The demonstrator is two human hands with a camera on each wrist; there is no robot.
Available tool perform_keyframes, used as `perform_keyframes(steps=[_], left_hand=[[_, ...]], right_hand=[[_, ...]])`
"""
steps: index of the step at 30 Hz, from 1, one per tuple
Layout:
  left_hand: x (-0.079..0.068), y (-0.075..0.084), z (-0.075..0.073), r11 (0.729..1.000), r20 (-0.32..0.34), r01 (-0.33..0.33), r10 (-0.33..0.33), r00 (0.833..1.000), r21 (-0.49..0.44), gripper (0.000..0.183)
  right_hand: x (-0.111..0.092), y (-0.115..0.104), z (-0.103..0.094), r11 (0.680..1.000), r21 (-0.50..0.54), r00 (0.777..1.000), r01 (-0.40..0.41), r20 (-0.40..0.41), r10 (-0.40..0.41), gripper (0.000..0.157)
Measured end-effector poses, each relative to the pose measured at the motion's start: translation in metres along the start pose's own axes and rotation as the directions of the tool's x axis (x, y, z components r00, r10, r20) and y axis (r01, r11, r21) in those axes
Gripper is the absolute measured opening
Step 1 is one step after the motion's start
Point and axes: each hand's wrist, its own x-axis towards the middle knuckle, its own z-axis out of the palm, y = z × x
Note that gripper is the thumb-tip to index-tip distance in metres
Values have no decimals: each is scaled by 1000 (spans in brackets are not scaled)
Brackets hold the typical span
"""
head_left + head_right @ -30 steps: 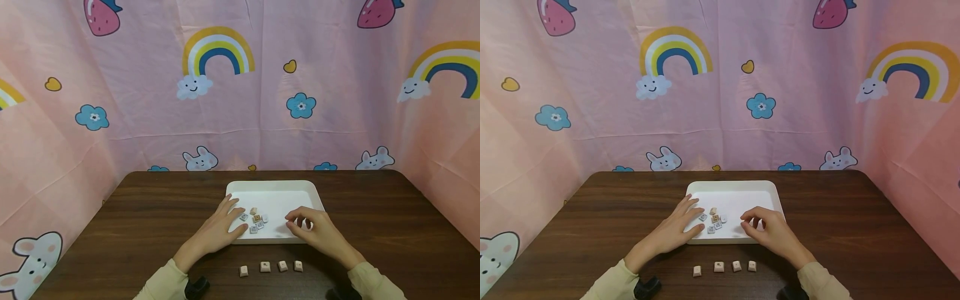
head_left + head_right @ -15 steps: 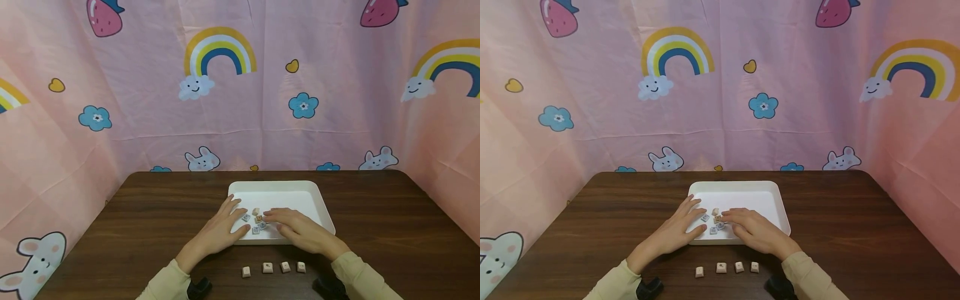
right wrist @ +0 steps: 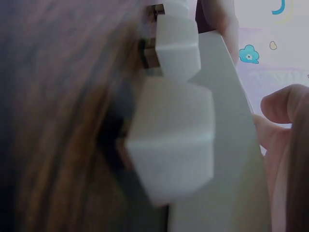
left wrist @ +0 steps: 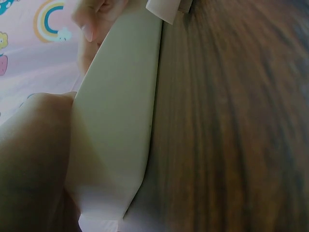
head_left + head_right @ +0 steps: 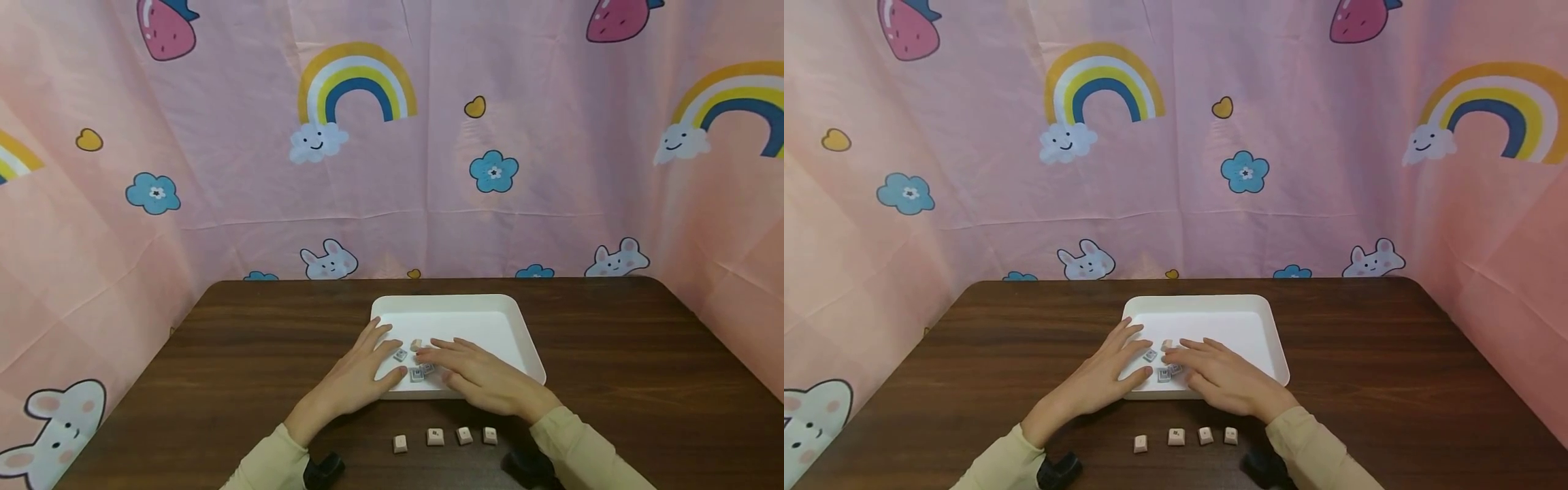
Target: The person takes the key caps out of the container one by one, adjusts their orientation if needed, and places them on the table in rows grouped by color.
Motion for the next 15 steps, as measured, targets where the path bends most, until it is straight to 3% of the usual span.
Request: perform_keyframes(steps=[9, 15], left_hand=[[-1, 0, -1, 1000, 1, 6, -6, 1000, 4, 56], [0, -1, 1, 1000, -9, -10, 10, 1000, 1, 56]], right_hand=[[0, 3, -2, 998, -35, 998, -55, 0, 55, 42], [-8, 12, -8, 993, -33, 992, -115, -46, 114, 42]])
